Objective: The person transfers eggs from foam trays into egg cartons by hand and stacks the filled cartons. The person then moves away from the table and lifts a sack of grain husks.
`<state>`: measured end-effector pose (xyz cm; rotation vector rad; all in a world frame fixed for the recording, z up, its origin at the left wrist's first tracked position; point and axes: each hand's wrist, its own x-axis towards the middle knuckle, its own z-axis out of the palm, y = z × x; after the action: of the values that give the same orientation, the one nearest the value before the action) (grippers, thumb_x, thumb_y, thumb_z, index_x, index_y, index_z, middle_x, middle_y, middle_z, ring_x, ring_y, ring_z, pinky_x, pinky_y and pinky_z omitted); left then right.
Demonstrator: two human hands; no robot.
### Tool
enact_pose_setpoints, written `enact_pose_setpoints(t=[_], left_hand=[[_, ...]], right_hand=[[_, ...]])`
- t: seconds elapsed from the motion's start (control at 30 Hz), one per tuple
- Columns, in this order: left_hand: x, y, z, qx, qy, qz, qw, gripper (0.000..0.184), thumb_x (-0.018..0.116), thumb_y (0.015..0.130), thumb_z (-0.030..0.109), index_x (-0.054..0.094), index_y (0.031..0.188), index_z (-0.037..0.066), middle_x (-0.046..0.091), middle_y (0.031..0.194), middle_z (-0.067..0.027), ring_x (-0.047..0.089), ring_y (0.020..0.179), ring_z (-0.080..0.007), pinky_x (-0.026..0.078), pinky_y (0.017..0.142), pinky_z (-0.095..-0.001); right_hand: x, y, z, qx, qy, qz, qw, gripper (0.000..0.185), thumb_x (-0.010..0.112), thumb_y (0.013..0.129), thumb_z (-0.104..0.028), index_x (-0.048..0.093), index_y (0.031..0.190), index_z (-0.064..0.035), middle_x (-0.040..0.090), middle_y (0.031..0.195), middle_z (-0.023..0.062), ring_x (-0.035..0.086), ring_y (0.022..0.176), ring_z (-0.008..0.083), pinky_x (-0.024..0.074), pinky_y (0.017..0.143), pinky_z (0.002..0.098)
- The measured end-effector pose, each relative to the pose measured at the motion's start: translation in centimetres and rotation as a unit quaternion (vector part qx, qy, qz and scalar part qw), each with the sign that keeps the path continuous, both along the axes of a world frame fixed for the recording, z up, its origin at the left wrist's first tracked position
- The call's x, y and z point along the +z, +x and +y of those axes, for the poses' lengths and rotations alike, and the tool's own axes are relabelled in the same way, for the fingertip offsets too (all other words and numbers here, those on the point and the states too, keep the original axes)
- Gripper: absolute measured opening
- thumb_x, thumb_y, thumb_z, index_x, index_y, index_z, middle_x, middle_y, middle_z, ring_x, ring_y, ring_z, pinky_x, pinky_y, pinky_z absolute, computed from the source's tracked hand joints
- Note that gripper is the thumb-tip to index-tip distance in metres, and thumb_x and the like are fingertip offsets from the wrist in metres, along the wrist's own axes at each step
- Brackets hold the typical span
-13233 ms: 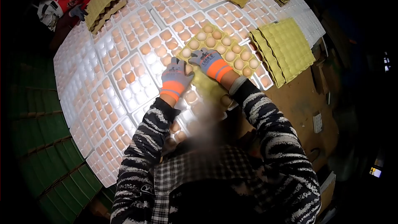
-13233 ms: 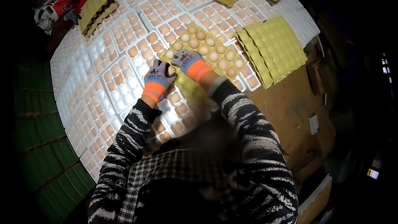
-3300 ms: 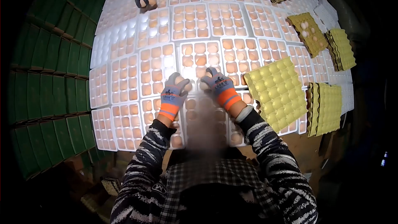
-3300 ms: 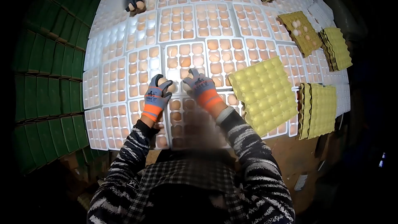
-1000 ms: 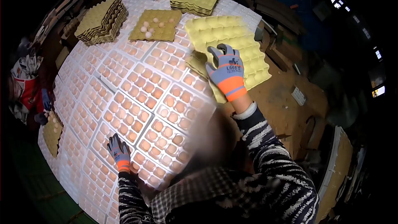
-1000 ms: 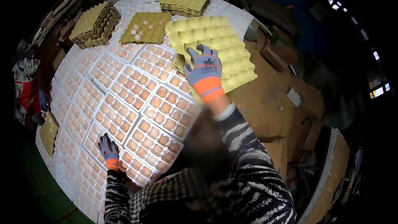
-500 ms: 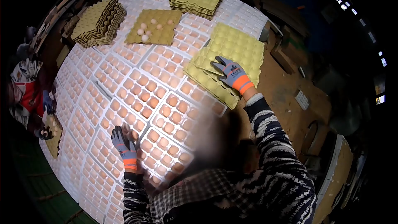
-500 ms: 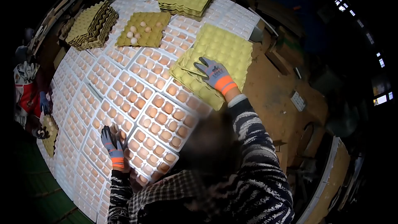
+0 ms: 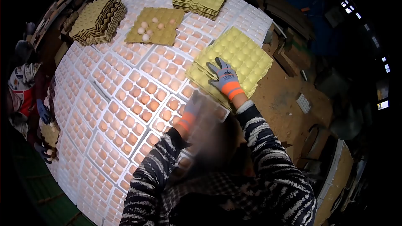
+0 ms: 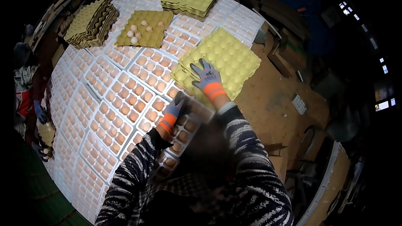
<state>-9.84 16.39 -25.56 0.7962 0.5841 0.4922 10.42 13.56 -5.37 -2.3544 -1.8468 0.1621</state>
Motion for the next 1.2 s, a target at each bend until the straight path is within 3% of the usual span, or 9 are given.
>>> enact_pose_setpoints(t=[0.07,0.17,0.27,0.37,0.6,0.77,0.9,1.1,1.2], left_hand=[[-1.3,1.4,-0.6,-0.021,0.249,-0.037,0.967,0.052,0.063,0.102,0.018,0.041,0.149,0.013,0.061,0.122,-0.0091,0.068,0.099,-0.0269,0.059,0.079,-0.0397],[4.2,1.8,-1.2,-0.003,0.043,-0.074,0.996,0.045,0.062,0.102,0.019,0.043,0.142,0.012,0.061,0.122,-0.0089,0.067,0.103,-0.0282,0.058,0.081,-0.0414],[3.7,3.0,-1.0,-0.058,0.422,-0.058,0.903,0.038,0.061,0.098,0.023,0.050,0.134,0.017,0.062,0.122,-0.0037,0.059,0.115,-0.0269,0.046,0.095,-0.0455],[6.7,3.4,-1.5,-0.056,0.445,0.005,0.894,0.034,0.062,0.091,0.025,0.057,0.124,0.022,0.063,0.124,0.0009,0.050,0.126,-0.0252,0.034,0.108,-0.0488],[17.3,2.7,-2.6,-0.017,-0.152,-0.090,0.984,0.074,0.070,0.093,0.010,0.025,0.152,0.009,0.061,0.128,-0.0100,0.062,0.106,-0.0168,0.055,0.077,-0.0324],[11.3,0.4,-0.8,0.046,0.136,0.045,0.989,0.065,0.055,0.102,0.050,0.049,0.147,0.004,0.052,0.148,-0.0188,0.049,0.135,-0.0345,0.039,0.113,-0.0441],[10.5,-5.7,5.6,0.246,0.454,0.272,0.812,0.043,0.068,0.091,0.020,0.062,0.132,0.007,0.063,0.127,-0.0169,0.063,0.112,-0.0316,0.051,0.093,-0.0397],[10.3,-13.4,7.7,0.168,0.613,0.523,0.567,0.062,0.069,0.087,0.030,0.053,0.144,0.015,0.054,0.144,-0.0140,0.040,0.140,-0.0383,0.023,0.119,-0.0535],[9.7,-15.4,5.8,0.126,0.629,0.531,0.553,0.064,0.067,0.087,0.028,0.050,0.146,0.011,0.047,0.151,-0.0174,0.037,0.141,-0.0401,0.020,0.121,-0.0552]], right_hand=[[-0.4,0.8,-0.2,0.013,0.012,0.044,0.999,0.070,0.078,0.082,-0.035,0.052,0.147,-0.0360,0.041,0.157,0.0125,0.043,0.139,0.0356,0.0433,0.113,0.0455],[1.0,1.1,-0.1,0.012,0.002,0.033,0.999,0.066,0.076,0.084,-0.032,0.054,0.146,-0.0360,0.043,0.155,0.0127,0.047,0.137,0.0335,0.0466,0.109,0.0450],[2.2,1.0,0.0,0.011,0.031,-0.001,0.999,0.062,0.074,0.083,-0.029,0.057,0.143,-0.0314,0.048,0.151,0.0131,0.052,0.131,0.0344,0.0484,0.107,0.0449],[4.1,0.9,-0.7,0.007,0.087,-0.048,0.995,0.061,0.071,0.082,-0.026,0.058,0.142,-0.0276,0.050,0.149,0.0131,0.053,0.129,0.0337,0.0481,0.105,0.0449],[8.4,-3.5,-4.3,0.039,0.125,-0.085,0.988,0.059,0.071,0.081,-0.025,0.060,0.140,-0.0235,0.053,0.145,0.0171,0.057,0.122,0.0350,0.0491,0.101,0.0436],[-0.1,-4.0,-3.7,0.058,0.053,-0.044,0.996,0.069,0.076,0.081,-0.039,0.054,0.145,-0.0250,0.049,0.149,0.0170,0.050,0.132,0.0376,0.0437,0.108,0.0478],[1.1,-5.4,-4.6,0.022,-0.012,-0.112,0.993,0.088,0.083,0.073,-0.038,0.044,0.152,-0.0303,0.041,0.152,0.0205,0.039,0.139,0.0389,0.0379,0.107,0.0513],[-0.8,-4.6,-1.1,0.058,-0.058,-0.149,0.985,0.088,0.073,0.080,-0.024,0.034,0.158,-0.0222,0.043,0.149,0.0203,0.045,0.134,0.0370,0.0453,0.101,0.0459],[-0.1,-4.3,-1.6,0.067,-0.050,-0.098,0.992,0.087,0.073,0.080,-0.024,0.035,0.157,-0.0216,0.046,0.147,0.0211,0.047,0.133,0.0377,0.0450,0.105,0.0472]])
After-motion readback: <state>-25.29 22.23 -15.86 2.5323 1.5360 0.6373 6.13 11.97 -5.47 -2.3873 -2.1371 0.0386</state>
